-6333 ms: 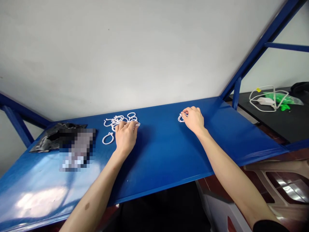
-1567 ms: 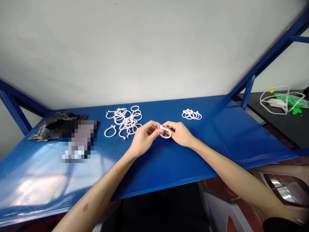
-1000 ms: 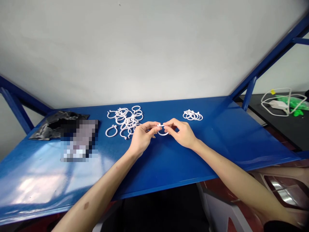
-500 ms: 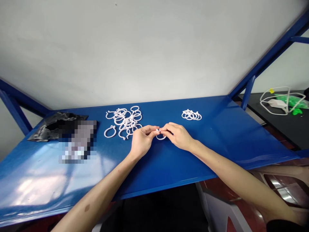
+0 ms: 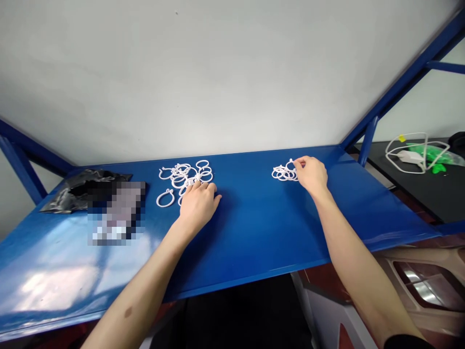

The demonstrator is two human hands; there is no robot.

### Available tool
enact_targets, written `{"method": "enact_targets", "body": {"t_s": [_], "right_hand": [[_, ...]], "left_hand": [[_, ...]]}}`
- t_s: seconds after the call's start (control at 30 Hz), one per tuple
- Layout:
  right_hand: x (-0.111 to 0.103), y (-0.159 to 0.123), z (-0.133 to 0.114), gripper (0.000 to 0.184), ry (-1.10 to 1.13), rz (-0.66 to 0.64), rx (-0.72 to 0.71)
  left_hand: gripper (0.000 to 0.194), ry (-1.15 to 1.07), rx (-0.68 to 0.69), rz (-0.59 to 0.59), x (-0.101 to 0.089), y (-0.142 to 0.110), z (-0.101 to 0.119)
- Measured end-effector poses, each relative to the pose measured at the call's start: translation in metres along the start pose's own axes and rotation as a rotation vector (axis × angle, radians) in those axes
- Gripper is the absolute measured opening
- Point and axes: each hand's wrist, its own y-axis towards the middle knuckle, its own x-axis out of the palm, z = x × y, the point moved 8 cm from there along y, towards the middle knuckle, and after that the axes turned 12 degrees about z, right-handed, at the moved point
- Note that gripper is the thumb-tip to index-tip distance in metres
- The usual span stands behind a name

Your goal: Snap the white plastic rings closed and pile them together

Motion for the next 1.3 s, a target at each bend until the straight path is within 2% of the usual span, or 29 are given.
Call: {"method": "enact_targets", "body": {"t_s": [0.07, 0.17, 0.33, 0.5, 0.6, 0.77, 0.83, 0.93, 0.97, 1.03, 1.13, 1.2, 1.3], "right_hand": [[0.005, 0.005, 0.017, 0.021, -0.082, -0.068, 0.094], [0.009, 0.004, 0.025, 0.02, -0.14, -0.121, 0.144], [0.012, 0.0, 0.018, 0.022, -0.152, -0.151, 0.097], [0.013, -0.001, 0.016, 0.027, -0.158, -0.148, 0.067], [0.011, 0.0, 0.015, 0.028, -0.159, -0.106, 0.029], [0.003, 0.0, 0.008, 0.028, -0.112, 0.023, -0.042], [-0.004, -0.004, -0.005, 0.027, -0.042, 0.117, -0.104], [-0.012, -0.023, -0.042, 0.023, 0.185, 0.195, -0.298], [-0.013, -0.034, -0.057, 0.022, 0.29, 0.169, -0.377], [-0.009, -0.06, -0.085, 0.019, 0.499, 0.031, -0.482], [0.003, -0.102, -0.119, 0.02, 0.768, -0.307, -0.561], [0.01, -0.122, -0.129, 0.021, 0.875, -0.476, -0.543], [0.019, -0.13, -0.127, 0.03, 0.96, -0.576, -0.421]], "left_hand": [[0.023, 0.004, 0.01, -0.035, 0.002, 0.0, 0.0], [0.028, -0.006, 0.006, -0.038, -0.001, 0.001, 0.001], [0.03, -0.113, -0.07, 0.048, -0.013, 0.004, -0.001], [0.031, -0.425, -0.242, 0.112, -0.023, 0.007, -0.013], [0.027, -0.605, -0.366, 0.101, -0.023, 0.007, -0.022], [0.025, -0.987, -0.577, 0.085, -0.011, 0.003, -0.03], [0.021, -1.163, -0.608, 0.09, -0.008, 0.003, -0.029], [0.015, -1.401, -0.635, 0.065, -0.004, 0.004, -0.023], [0.015, -1.471, -0.644, 0.052, -0.003, 0.004, -0.02], [0.015, -1.593, -0.658, 0.03, -0.003, 0.004, -0.014], [0.017, -1.721, -0.656, 0.027, -0.005, 0.004, -0.002], [0.016, -1.779, -0.653, 0.032, -0.005, 0.004, 0.005], [0.017, -1.823, -0.647, 0.022, -0.003, 0.002, 0.013]]}}
